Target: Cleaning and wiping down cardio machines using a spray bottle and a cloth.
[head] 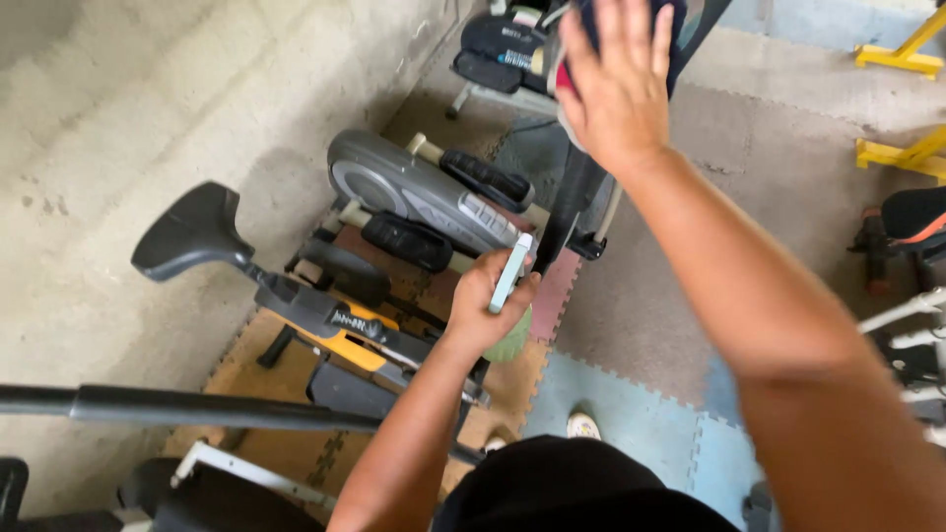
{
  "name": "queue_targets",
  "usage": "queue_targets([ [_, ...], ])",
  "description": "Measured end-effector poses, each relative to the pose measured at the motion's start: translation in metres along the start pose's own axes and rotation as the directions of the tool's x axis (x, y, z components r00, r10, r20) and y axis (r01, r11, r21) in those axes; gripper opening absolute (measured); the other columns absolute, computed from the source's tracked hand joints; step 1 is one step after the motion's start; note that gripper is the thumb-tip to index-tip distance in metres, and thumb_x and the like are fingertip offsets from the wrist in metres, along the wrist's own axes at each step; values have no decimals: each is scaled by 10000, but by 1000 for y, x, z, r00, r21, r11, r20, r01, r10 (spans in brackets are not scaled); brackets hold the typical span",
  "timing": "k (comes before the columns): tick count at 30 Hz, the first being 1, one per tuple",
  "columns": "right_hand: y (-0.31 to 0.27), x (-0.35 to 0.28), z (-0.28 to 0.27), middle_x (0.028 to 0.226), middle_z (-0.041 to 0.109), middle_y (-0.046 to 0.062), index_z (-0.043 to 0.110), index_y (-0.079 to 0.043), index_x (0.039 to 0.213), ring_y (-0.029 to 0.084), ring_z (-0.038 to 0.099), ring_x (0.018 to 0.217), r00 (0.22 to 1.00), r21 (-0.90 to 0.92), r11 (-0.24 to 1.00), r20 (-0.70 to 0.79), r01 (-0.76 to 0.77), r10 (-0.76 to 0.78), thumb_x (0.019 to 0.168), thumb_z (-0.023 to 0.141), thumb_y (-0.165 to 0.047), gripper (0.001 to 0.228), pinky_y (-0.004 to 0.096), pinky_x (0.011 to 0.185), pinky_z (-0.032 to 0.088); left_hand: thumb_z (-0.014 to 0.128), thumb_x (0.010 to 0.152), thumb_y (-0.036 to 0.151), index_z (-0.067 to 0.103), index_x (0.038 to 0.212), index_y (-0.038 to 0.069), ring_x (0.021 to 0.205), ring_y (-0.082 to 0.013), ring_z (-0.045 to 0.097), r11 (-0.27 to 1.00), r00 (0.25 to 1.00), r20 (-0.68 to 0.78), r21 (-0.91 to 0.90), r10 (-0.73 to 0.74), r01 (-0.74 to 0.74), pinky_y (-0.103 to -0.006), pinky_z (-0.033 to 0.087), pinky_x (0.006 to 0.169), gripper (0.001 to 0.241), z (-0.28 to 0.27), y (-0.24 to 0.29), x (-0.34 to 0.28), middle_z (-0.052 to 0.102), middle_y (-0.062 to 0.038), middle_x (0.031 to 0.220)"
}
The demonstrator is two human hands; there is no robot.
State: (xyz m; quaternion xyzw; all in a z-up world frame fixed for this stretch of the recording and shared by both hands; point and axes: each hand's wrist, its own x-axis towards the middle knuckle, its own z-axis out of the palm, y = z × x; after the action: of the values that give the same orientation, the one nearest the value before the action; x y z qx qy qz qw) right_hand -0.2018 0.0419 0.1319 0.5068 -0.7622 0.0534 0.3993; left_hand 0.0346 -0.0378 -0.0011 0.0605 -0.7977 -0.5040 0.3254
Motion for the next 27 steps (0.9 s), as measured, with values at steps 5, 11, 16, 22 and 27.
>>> queue_targets([
  [5, -12, -24, 43, 1664, 137, 304, 188, -95, 1669, 514, 197, 1557, 905, 428, 873, -233, -233, 356, 1010, 781, -153, 888, 532, 1352, 257, 779, 870, 183, 685, 1093, 58, 866, -216, 717, 1000, 1000, 0, -15, 17, -17, -318, 574, 800, 273, -3, 16, 11, 717, -106, 999],
  [11, 9, 9, 29, 1665, 123, 355, 151, -110, 1693, 582, 285, 1499, 917, 390, 872, -142, -295, 373, 1003, 783, -145, 936, 530, 1213, 371, 776, 862, 179, 691, 1089, 57, 840, -194, 713, 997, 998, 60, -67, -30, 34, -311, 573, 782, 271, -13, 40, 12, 722, -96, 980],
  [16, 67, 90, 30, 1665, 133, 373, 132, -83, 1649, 588, 313, 1496, 872, 328, 898, -295, -292, 391, 1002, 751, -100, 896, 508, 1252, 387, 779, 871, 167, 706, 1094, 44, 860, -194, 717, 996, 998, 56, -93, 14, -9, -310, 576, 792, 265, -15, 42, 20, 727, -100, 992],
  [22, 40, 81, 29, 1588, 286, 319, 54, -162, 1644, 497, 425, 1438, 693, 455, 856, -535, -248, 484, 1075, 750, -92, 901, 420, 1220, 423, 781, 846, 164, 714, 1085, 39, 869, -188, 733, 995, 997, 40, -80, -61, 64, -305, 580, 791, 278, -11, 44, 34, 737, -101, 993],
  [27, -6, -10, 45, 1487, 485, 319, 22, -96, 1676, 477, 541, 1344, 841, 722, 626, -116, -294, 529, 989, 701, -176, 970, 488, 1139, 445, 771, 840, 188, 716, 1082, 39, 835, -209, 731, 994, 992, 63, 30, -107, 105, -310, 576, 772, 289, -3, 58, 58, 733, -123, 959],
])
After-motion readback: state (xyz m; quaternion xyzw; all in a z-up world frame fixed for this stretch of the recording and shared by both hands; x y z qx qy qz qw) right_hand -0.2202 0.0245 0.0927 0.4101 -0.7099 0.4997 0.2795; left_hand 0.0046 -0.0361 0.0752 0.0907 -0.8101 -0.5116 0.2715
